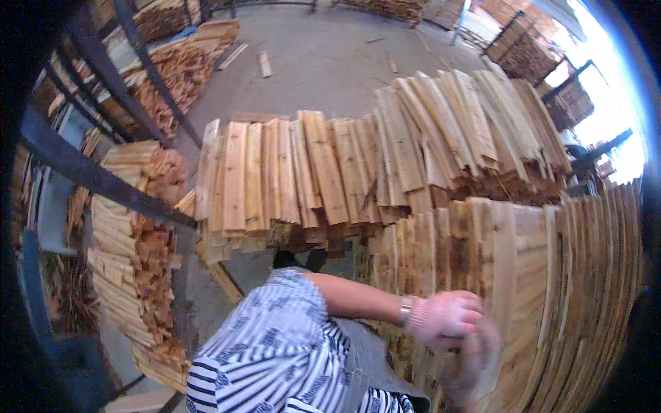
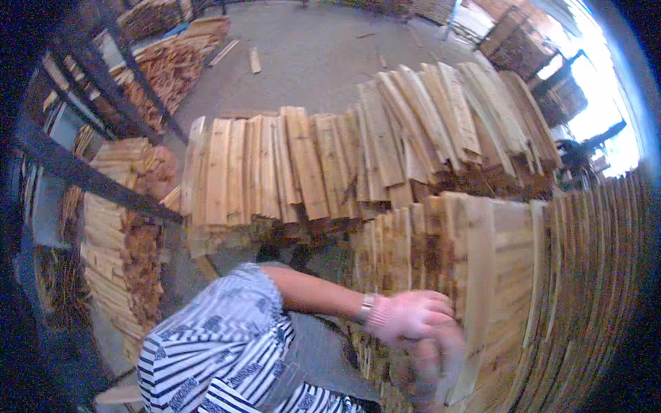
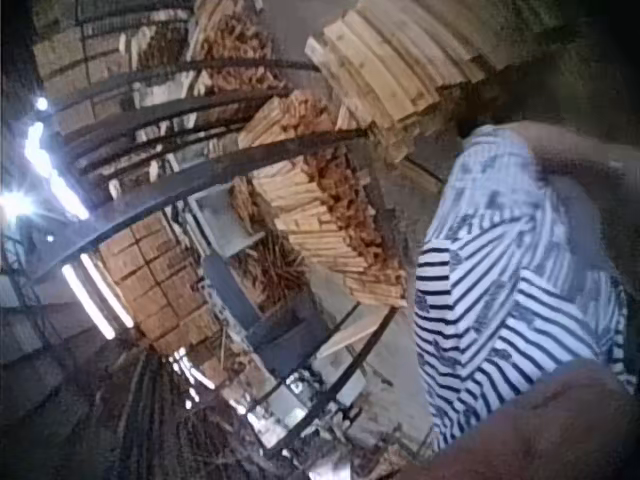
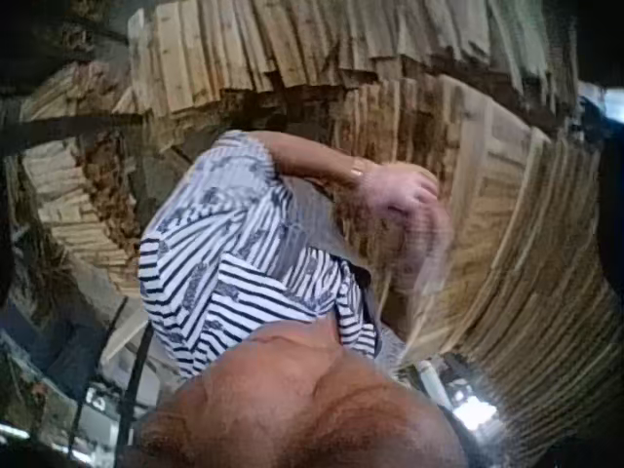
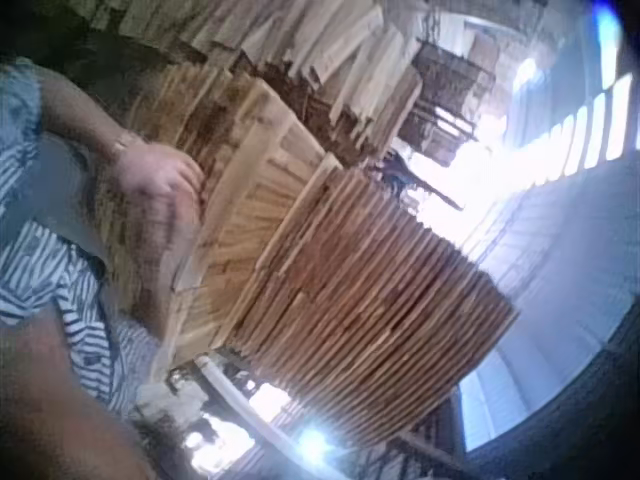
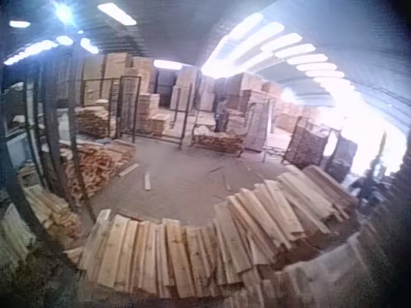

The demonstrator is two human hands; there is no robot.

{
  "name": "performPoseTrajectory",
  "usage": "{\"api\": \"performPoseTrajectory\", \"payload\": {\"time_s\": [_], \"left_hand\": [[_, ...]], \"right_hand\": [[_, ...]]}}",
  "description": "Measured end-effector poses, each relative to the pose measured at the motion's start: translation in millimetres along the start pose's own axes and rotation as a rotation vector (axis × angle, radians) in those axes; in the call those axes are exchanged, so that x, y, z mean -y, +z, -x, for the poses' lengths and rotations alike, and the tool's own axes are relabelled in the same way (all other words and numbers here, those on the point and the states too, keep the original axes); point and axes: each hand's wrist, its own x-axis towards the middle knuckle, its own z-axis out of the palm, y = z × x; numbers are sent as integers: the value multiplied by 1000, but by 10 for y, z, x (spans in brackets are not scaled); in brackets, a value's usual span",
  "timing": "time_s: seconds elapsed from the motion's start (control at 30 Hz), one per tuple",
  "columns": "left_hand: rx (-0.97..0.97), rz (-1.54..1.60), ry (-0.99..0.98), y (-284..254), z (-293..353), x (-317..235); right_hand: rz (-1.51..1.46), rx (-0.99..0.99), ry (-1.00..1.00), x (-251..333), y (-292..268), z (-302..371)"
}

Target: The person repeatedly picks up bundles of wooden planks from a pile on the floor and stacks them onto a tall, organized stack. The person wears gloves and a striped shirt while performing this repetitive lifting and stacking task in a warehouse.

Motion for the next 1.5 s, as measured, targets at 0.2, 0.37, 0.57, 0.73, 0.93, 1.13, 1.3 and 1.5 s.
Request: {"api": "performPoseTrajectory", "payload": {"time_s": [0.2, 0.37, 0.57, 0.73, 0.93, 1.13, 1.3, 1.5], "left_hand": [[-766, -353, -1581, -1641, 2965, -308], [-1227, -669, -2031, -2376, 5173, -954], [-1065, -563, -2280, -3098, 5629, -692], [-850, -670, -2574, -3339, 5306, -374], [-936, -722, -2308, -3175, 5884, -583], [-1335, -319, -2175, -2922, 5181, -347], [-1323, -537, -2275, -2926, 5079, -105], [-1328, -63, -2139, -2871, 4232, -341]], "right_hand": [[-321, 261, 567, -579, 2166, -215], [-257, 889, 383, -527, 3233, -301], [-500, 1377, 531, -301, 4464, -1156], [-827, 1260, 684, -513, 6099, -785], [-1072, 931, 1029, 313, 6850, -1081], [-1039, 868, 1238, 503, 6485, -1386], [-819, 957, 1144, 360, 6578, -1434], [-622, 974, 1040, 245, 5862, -1485]]}}
